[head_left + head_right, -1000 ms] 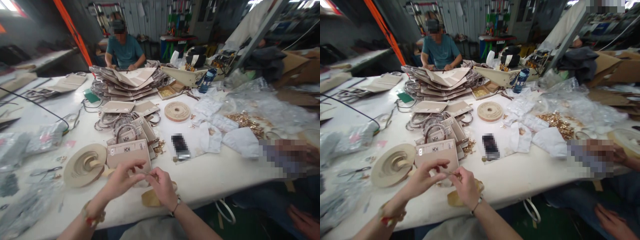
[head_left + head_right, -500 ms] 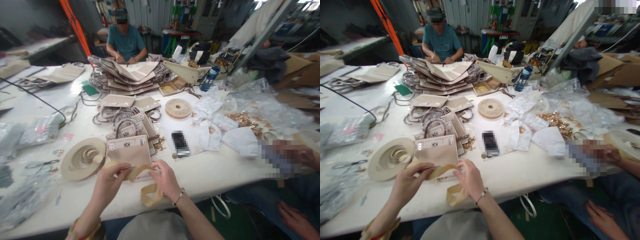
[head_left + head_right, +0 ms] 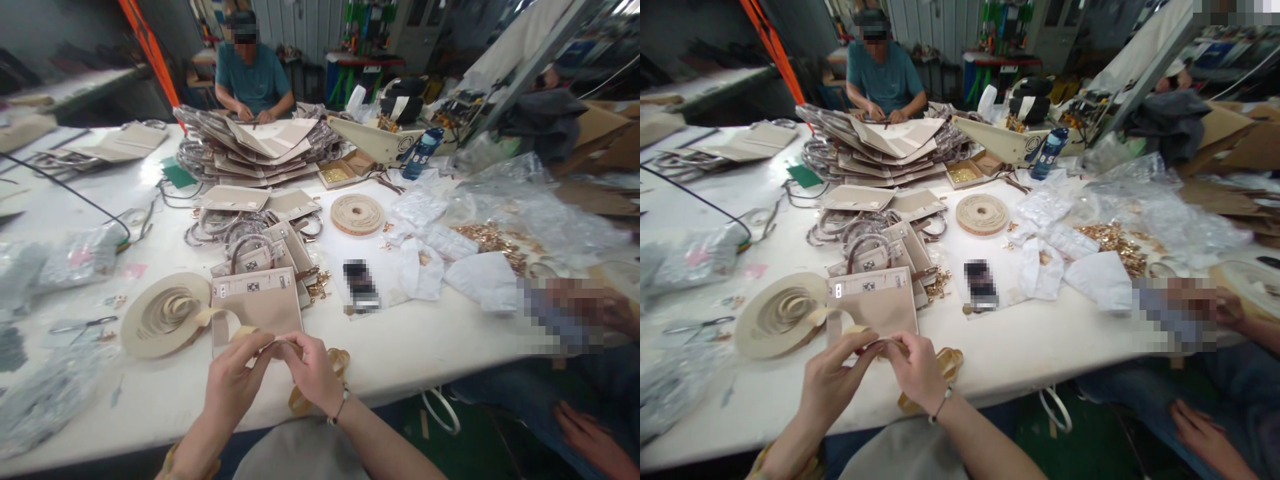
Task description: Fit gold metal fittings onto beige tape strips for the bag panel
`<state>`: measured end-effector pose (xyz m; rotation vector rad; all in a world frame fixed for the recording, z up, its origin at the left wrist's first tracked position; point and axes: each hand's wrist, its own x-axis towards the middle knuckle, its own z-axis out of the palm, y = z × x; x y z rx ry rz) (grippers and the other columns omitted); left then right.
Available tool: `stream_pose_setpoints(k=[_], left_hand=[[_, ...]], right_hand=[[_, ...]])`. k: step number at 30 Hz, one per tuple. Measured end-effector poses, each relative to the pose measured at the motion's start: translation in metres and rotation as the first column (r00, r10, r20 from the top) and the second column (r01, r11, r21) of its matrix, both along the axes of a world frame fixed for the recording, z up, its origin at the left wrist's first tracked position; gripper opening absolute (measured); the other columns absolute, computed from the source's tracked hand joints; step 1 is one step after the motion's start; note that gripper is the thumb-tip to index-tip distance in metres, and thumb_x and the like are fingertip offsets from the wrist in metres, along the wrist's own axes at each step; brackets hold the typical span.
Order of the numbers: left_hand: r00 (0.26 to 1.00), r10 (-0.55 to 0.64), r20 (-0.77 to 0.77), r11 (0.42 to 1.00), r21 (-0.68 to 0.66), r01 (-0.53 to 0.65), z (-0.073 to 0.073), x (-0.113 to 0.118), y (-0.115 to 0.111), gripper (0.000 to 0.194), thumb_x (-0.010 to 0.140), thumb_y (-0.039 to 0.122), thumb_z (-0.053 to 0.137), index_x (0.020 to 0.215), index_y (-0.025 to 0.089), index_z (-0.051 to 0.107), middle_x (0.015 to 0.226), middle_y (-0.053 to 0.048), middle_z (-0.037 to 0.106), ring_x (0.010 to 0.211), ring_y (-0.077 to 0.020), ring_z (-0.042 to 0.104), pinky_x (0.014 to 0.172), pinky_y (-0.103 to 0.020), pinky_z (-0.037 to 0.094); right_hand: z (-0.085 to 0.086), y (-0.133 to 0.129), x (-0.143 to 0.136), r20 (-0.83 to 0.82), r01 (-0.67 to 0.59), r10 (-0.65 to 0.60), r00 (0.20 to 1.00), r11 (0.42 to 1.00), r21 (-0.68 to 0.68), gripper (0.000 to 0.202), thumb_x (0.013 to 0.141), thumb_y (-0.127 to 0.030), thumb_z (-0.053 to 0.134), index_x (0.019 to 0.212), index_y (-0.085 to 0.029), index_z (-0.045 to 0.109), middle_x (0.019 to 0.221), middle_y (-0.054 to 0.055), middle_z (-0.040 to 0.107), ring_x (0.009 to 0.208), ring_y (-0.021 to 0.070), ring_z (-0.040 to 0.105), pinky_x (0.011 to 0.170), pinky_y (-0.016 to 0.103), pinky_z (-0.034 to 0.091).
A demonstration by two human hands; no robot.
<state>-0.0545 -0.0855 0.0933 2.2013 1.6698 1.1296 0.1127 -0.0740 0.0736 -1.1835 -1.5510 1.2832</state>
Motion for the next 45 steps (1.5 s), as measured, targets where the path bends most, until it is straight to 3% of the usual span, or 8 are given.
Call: stream_pose_setpoints(k=[4,8,15,18,20,22,31,45], left_hand=[[0.984,-0.058,-0.170,0.996,0.056,0.068,-0.003,-0.006,0.002,0.033,0.093,0.022,0.061,0.126,0.026,0.062,0.113,-0.009,0.074,0.099,-0.0239,0.069,0.085,-0.036,0.055],[0.921,-0.217,-0.324,0.975,-0.020,0.223,0.002,-0.013,0.005,0.019,0.095,0.017,0.055,0.107,0.025,0.067,0.100,-0.006,0.075,0.088,-0.0218,0.067,0.078,-0.035,0.050],[0.939,-0.286,-0.193,0.958,-0.080,0.275,0.003,-0.010,-0.003,0.021,0.095,0.013,0.048,0.088,0.022,0.065,0.081,-0.005,0.070,0.073,-0.0186,0.059,0.069,-0.033,0.045],[0.980,0.012,0.201,0.990,-0.139,0.016,-0.003,-0.023,0.015,0.011,0.092,0.025,0.059,0.084,0.023,0.067,0.089,-0.006,0.072,0.086,-0.0214,0.064,0.078,-0.035,0.049],[0.785,0.349,0.512,0.928,-0.305,-0.214,-0.011,-0.041,0.040,0.016,0.082,0.037,0.071,0.079,0.022,0.068,0.102,-0.008,0.072,0.096,-0.0241,0.066,0.079,-0.034,0.051],[0.535,0.511,0.672,0.853,-0.472,-0.222,-0.020,-0.061,0.067,0.027,0.073,0.044,0.077,0.078,0.019,0.068,0.095,-0.008,0.073,0.084,-0.0227,0.067,0.069,-0.031,0.051],[0.378,0.599,0.706,0.792,-0.592,-0.150,-0.047,-0.094,0.111,0.040,0.052,0.042,0.085,0.076,0.014,0.069,0.063,-0.003,0.067,0.054,-0.0144,0.059,0.050,-0.025,0.044],[0.404,0.575,0.712,0.811,-0.562,-0.164,-0.059,-0.106,0.120,0.061,0.049,0.025,0.087,0.101,0.021,0.055,0.081,0.001,0.068,0.059,-0.0137,0.064,0.053,-0.024,0.050]], right_hand=[[-0.002,0.003,0.001,0.223,-0.067,0.018,0.975,0.975,0.213,0.018,0.095,-0.021,0.052,0.094,-0.019,0.070,0.086,0.006,0.073,0.081,0.0209,0.067,0.075,0.030,0.048],[-0.001,0.004,0.000,0.341,-0.169,0.062,0.938,0.940,0.295,0.020,0.095,-0.020,0.049,0.086,-0.020,0.067,0.080,0.006,0.070,0.077,0.0212,0.063,0.073,0.031,0.045],[-0.017,0.007,-0.007,-0.015,0.020,-0.022,1.000,0.993,-0.116,0.038,0.099,-0.035,0.046,0.066,-0.020,0.058,0.059,-0.001,0.053,0.059,0.0152,0.051,0.056,0.026,0.038],[-0.024,0.009,-0.005,-0.061,0.121,-0.135,0.989,0.975,-0.185,0.034,0.098,-0.040,0.047,0.077,-0.019,0.062,0.063,-0.002,0.053,0.062,0.0163,0.052,0.058,0.026,0.042],[-0.024,0.009,-0.002,-0.065,0.124,-0.135,0.989,0.981,-0.151,0.030,0.098,-0.039,0.048,0.083,-0.019,0.064,0.070,0.000,0.059,0.069,0.0178,0.056,0.065,0.027,0.045],[-0.023,0.008,0.000,-0.068,0.091,-0.097,0.993,0.993,-0.081,0.024,0.097,-0.033,0.048,0.086,-0.019,0.064,0.080,0.003,0.064,0.078,0.0190,0.060,0.073,0.028,0.047],[-0.027,-0.002,0.002,-0.061,0.012,-0.003,0.998,0.989,0.149,0.027,0.083,-0.006,0.045,0.096,-0.023,0.061,0.108,0.007,0.062,0.108,0.0223,0.059,0.096,0.035,0.046],[-0.011,-0.006,0.001,0.015,0.013,-0.014,1.000,0.995,0.098,0.008,0.091,-0.021,0.056,0.084,-0.023,0.059,0.084,0.002,0.064,0.084,0.0182,0.062,0.079,0.028,0.048]])
